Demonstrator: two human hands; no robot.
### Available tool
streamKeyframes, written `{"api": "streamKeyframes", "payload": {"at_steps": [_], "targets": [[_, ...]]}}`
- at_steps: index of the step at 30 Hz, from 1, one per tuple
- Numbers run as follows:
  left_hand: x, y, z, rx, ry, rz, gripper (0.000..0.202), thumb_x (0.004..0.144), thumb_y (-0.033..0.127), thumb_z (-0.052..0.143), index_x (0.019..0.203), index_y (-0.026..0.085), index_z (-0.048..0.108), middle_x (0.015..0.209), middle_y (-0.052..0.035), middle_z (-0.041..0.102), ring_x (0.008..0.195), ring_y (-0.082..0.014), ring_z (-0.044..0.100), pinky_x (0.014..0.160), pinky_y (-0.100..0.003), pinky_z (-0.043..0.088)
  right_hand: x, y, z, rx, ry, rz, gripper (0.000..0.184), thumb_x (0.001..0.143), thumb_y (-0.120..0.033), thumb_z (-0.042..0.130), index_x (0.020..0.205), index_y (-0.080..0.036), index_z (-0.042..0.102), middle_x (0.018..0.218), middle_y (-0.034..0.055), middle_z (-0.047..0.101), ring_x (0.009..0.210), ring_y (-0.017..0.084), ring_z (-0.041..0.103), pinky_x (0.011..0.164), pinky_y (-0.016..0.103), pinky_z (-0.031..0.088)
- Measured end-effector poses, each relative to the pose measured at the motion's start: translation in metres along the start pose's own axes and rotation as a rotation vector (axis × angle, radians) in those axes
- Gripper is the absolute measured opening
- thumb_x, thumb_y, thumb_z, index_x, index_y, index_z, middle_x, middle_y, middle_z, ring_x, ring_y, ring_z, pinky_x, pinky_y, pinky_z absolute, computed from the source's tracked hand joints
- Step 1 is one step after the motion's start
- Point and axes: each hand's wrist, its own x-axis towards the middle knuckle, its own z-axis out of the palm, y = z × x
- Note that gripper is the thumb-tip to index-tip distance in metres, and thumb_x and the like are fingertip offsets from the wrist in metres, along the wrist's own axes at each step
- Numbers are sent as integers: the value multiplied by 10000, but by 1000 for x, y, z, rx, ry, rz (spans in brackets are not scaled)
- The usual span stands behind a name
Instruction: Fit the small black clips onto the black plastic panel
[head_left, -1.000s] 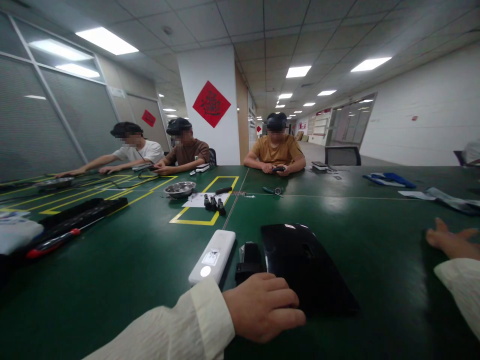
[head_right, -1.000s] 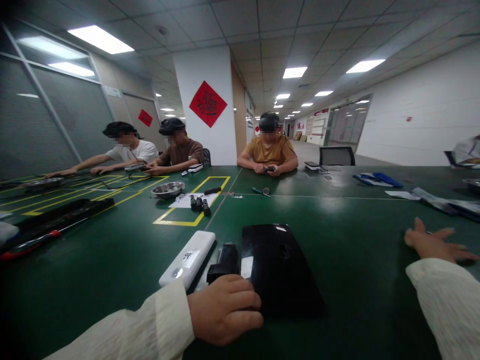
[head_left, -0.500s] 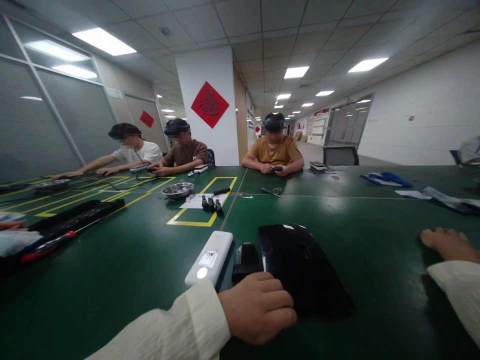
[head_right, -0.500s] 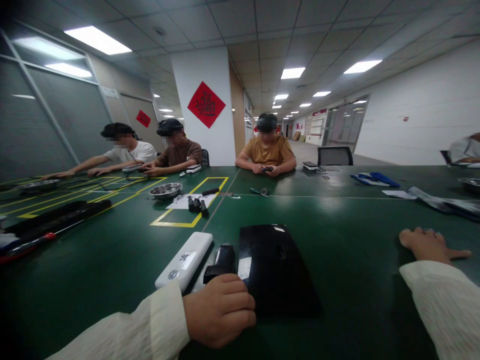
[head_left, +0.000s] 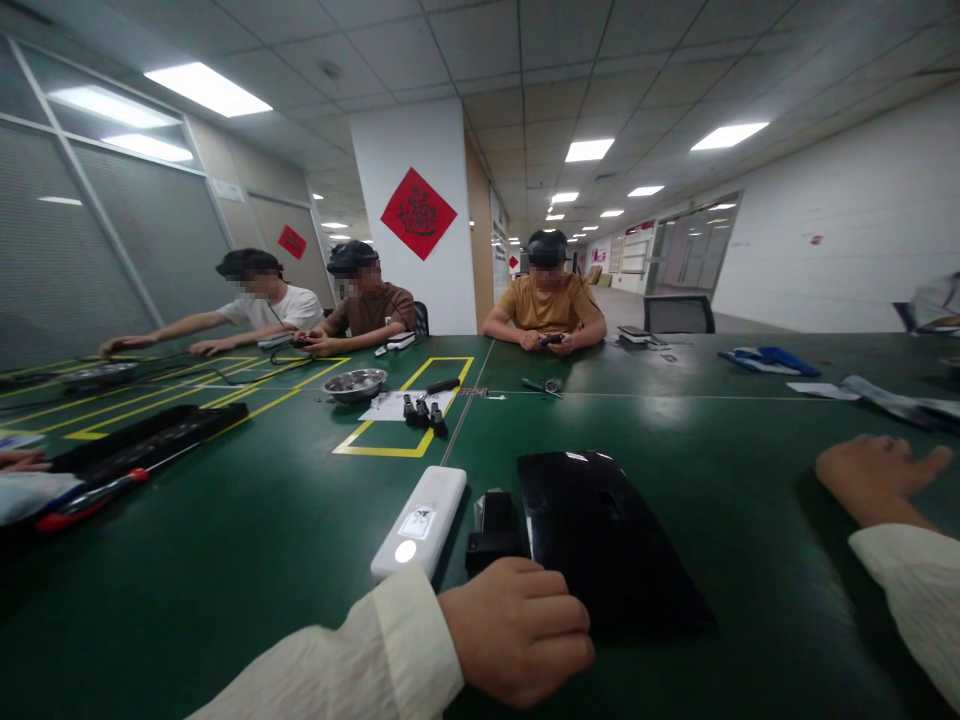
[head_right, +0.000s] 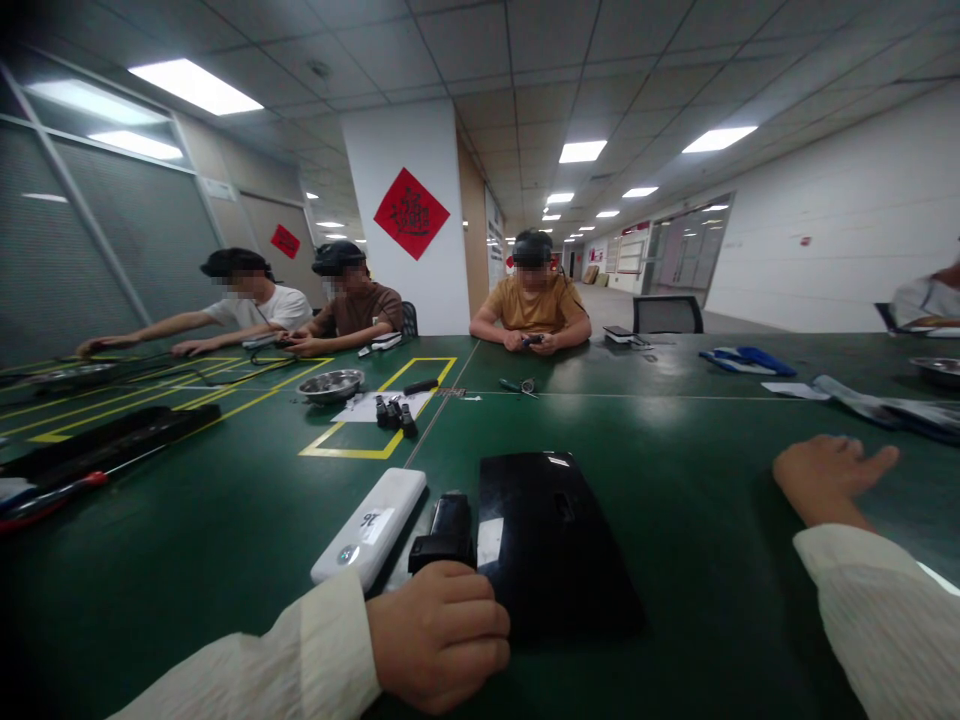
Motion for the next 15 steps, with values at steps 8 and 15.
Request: {"api": "streamKeyframes", "payload": {"at_steps": [8, 15], "targets": [[-1, -1, -3, -23, -2, 1, 97, 810, 184, 434, 869, 170, 509, 851, -9, 585, 648, -127, 465, 509, -280, 318, -95, -79, -65, 125, 404, -684, 472, 854, -200, 285, 1227, -1, 496, 1286, 220, 484, 1201, 280, 435, 1060, 495, 120], [-1, 0, -1, -8, -18, 14, 103, 809, 163, 429, 869, 165, 513, 860, -15, 586, 650, -132, 460, 496, -292, 305, -170, -108, -70, 506, -23, -1038, 484, 887, -262, 254, 1256, -69, 499, 1308, 143, 488, 1250, 226, 403, 1034, 429, 310]]}}
